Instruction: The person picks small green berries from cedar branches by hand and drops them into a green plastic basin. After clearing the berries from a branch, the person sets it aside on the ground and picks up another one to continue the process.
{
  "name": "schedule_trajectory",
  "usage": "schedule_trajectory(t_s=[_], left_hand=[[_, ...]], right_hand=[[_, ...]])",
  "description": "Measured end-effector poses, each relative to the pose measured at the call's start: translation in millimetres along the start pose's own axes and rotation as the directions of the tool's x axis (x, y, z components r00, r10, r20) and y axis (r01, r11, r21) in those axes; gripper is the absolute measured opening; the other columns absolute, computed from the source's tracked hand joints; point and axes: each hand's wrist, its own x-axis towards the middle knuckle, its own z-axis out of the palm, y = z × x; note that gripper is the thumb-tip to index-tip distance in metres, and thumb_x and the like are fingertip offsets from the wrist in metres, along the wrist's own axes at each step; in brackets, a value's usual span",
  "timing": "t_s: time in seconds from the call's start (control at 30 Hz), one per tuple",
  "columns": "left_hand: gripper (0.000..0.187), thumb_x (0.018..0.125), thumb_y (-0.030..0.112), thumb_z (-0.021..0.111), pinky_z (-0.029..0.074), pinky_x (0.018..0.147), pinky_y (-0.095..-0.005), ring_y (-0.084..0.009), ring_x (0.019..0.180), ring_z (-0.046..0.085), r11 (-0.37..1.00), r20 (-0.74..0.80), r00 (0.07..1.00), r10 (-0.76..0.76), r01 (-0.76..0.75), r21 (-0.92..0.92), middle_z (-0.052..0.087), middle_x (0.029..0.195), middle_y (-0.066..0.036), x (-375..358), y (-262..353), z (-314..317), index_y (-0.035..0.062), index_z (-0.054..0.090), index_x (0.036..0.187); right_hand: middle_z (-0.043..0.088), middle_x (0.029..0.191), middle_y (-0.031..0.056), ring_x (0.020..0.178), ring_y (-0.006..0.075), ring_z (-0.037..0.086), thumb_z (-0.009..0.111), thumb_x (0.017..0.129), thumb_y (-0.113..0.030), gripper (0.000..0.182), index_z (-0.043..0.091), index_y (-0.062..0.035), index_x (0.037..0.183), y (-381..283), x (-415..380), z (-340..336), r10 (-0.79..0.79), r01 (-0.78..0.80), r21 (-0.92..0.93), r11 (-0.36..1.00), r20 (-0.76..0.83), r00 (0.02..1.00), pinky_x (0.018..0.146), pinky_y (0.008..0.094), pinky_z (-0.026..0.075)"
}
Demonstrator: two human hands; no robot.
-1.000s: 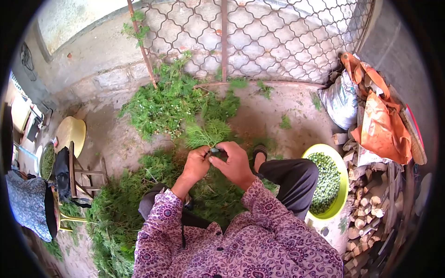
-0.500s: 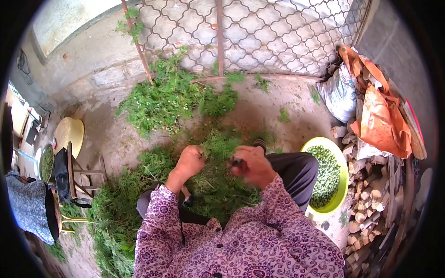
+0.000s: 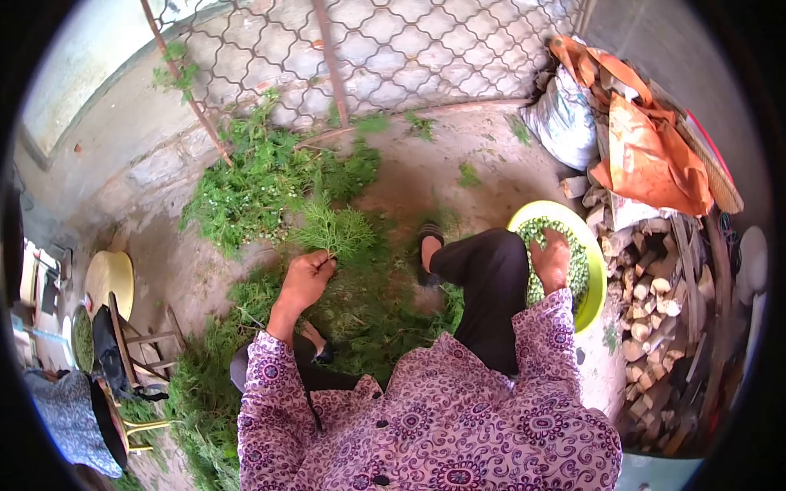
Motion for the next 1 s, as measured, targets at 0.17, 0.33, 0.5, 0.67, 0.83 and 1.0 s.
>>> schedule_trajectory(t_s=[0.17,0.33,0.5,0.67,0.83,1.0], left_hand=[[0.014,0.076,0.009,0.054,0.039,0.052,-0.0364,-0.0312,0.053,0.048,0.994,-0.030,0.999,0.011,-0.007,0.112,0.048,0.060,-0.020,0.0,-11.8,-2.3,-0.0018,0.049,0.069],[0.013,0.076,0.015,0.053,0.043,0.053,-0.0421,-0.0372,0.061,0.055,0.879,-0.253,0.966,0.045,0.081,0.470,0.055,0.065,-0.018,-12.6,-49.6,-35.2,0.0041,0.053,0.070],[0.012,0.077,0.017,0.052,0.044,0.055,-0.0426,-0.0368,0.063,0.056,0.767,-0.323,0.946,0.039,0.179,0.617,0.058,0.068,-0.018,-58.9,-80.7,-99.2,0.0063,0.057,0.074],[0.020,0.074,0.023,0.053,0.046,0.064,-0.0431,-0.0364,0.070,0.058,0.440,-0.292,0.902,-0.319,0.413,0.797,0.059,0.071,-0.021,-161.7,-115.6,-148.8,0.0056,0.062,0.079],[0.030,0.068,0.026,0.058,0.046,0.072,-0.0417,-0.0353,0.079,0.059,0.370,-0.064,0.695,-0.717,0.456,0.810,0.060,0.079,-0.022,-232.2,-80.1,-149.7,0.0044,0.063,0.089],[0.032,0.067,0.023,0.059,0.046,0.071,-0.0354,-0.0300,0.080,0.061,0.536,-0.194,0.714,-0.673,0.651,0.538,0.062,0.083,-0.020,-245.2,-75.3,-138.6,0.0041,0.064,0.092]], right_hand=[[0.058,0.090,0.0210,0.088,0.0346,0.054,0.063,0.067,-0.016,0.030,0.059,0.0018,0.090,-13.8,-4.6,4.8,-0.060,0.059,0.067,0.996,0.020,0.998,0.080,0.0402,0.043],[0.058,0.088,0.0213,0.085,0.0349,0.054,0.063,0.067,-0.015,0.029,0.059,0.0034,0.089,-10.9,-4.1,-5.1,-0.086,0.089,0.126,0.988,-0.028,0.996,0.079,0.0403,0.043],[0.059,0.090,0.0203,0.086,0.0339,0.055,0.065,0.067,-0.013,0.029,0.059,0.0028,0.090,14.9,-19.3,-5.8,-0.047,0.051,0.162,0.985,-0.026,0.999,0.079,0.0390,0.043],[0.058,0.091,0.0219,0.086,0.0342,0.055,0.065,0.067,-0.013,0.031,0.059,0.0035,0.092,33.6,-36.3,8.8,-0.023,0.018,0.219,0.976,0.020,1.000,0.079,0.0388,0.043],[0.058,0.090,0.0220,0.084,0.0343,0.056,0.064,0.069,-0.014,0.029,0.059,0.0035,0.092,34.7,-38.6,13.8,0.033,-0.047,0.267,0.963,0.056,0.998,0.077,0.0385,0.044],[0.058,0.090,0.0221,0.085,0.0343,0.056,0.063,0.069,-0.014,0.029,0.059,0.0034,0.092,36.6,-40.9,11.4,0.049,-0.058,0.315,0.947,0.037,0.998,0.078,0.0387,0.044]])
